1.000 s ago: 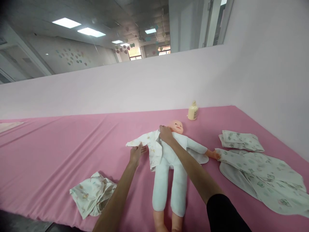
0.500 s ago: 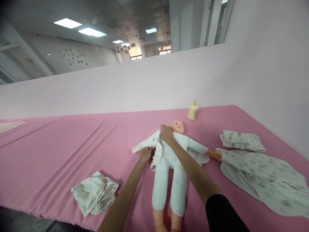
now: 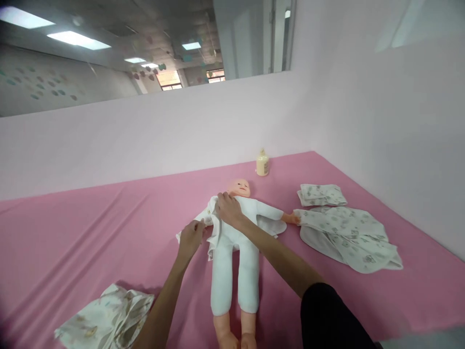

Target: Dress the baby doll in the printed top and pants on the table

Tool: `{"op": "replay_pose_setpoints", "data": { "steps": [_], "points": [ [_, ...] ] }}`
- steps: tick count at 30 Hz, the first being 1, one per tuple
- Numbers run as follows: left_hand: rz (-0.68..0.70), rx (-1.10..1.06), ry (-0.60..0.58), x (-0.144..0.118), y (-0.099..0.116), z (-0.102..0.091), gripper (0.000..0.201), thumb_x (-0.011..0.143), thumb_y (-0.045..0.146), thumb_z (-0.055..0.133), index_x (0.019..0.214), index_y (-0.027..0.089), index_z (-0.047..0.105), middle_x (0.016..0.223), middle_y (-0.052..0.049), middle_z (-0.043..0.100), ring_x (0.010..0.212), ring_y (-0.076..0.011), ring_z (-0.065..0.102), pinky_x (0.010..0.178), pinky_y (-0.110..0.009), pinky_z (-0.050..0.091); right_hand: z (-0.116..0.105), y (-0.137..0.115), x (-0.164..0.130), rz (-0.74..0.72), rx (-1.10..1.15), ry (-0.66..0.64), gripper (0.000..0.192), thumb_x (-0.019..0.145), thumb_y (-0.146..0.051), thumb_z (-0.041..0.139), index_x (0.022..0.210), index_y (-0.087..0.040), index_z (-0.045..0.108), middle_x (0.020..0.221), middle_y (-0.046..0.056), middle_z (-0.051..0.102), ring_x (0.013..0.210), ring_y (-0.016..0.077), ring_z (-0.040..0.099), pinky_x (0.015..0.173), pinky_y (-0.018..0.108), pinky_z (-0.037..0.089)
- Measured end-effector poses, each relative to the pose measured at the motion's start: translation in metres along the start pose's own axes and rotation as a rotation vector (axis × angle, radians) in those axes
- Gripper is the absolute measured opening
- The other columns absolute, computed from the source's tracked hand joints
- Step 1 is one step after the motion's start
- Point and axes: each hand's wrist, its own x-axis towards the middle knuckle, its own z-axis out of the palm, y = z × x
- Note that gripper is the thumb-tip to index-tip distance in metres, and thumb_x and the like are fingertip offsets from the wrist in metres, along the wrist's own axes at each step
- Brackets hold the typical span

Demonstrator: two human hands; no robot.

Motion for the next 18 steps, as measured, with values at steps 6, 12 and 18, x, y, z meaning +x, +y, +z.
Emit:
{"op": "replay_pose_setpoints", "data": {
  "steps": [6,12,18],
  "points": [
    [0.46,0.196,-0.03,-0.018,0.074,0.034,0.028,0.098,0.04,0.04,0.087,0.023,0.059,0.083,-0.001,0.067,0.075,-0.018,0.059,0.069,-0.028,0.037,-0.014,0.097,-0.097,0.212,0.216,0.33,0.028,0.095,-0.031,0.043,0.115,-0.018,0.057,0.117,0.01,0.063,0.109,0.0231,0.057,0.097,0.034,0.04],
    [0.892,0.516,-0.576,0.008,0.118,0.142,0.028,0.091,0.025,0.052,0.118,0.022,0.062,0.129,-0.011,0.06,0.121,-0.0259,0.053,0.102,-0.034,0.034,-0.027,0.183,-0.182,0.694,0.542,0.47,0.029,0.089,-0.041,0.047,0.101,-0.02,0.062,0.107,0.009,0.068,0.099,0.0228,0.063,0.086,0.033,0.047],
    [0.785,0.861,-0.767,0.043,0.121,0.201,0.053,0.07,0.01,0.07,0.122,0.019,0.059,0.127,-0.017,0.061,0.123,-0.0336,0.053,0.105,-0.044,0.035,-0.015,0.19,-0.2,0.713,0.721,0.349,0.028,0.085,-0.04,0.048,0.089,-0.017,0.063,0.08,0.005,0.068,0.074,0.018,0.065,0.066,0.027,0.049]
  ]
}}
